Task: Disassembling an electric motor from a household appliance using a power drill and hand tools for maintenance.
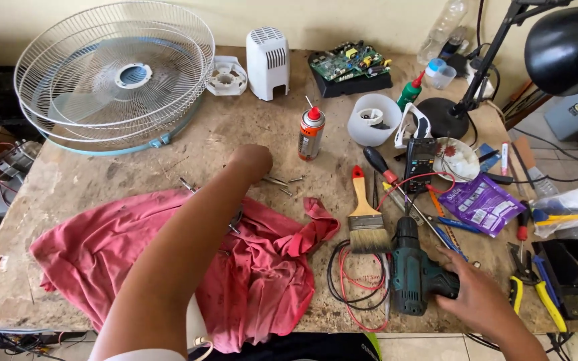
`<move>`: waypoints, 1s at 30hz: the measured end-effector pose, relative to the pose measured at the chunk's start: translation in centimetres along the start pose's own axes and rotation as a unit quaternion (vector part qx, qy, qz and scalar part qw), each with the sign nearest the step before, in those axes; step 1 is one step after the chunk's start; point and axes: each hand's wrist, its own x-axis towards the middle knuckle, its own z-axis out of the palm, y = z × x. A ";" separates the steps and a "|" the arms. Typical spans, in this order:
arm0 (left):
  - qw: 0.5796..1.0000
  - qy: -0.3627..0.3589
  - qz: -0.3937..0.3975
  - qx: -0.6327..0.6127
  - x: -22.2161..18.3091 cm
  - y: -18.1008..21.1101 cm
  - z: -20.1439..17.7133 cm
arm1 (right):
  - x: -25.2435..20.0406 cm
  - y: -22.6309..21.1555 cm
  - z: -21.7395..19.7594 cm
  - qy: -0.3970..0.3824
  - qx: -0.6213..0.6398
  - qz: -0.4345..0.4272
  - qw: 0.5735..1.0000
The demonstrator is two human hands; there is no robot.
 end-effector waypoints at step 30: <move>0.911 0.311 0.259 0.077 -3.8 5.2 3.5 | 21.3 -22.8 -12.5 0.312 0.166 -0.204 0.913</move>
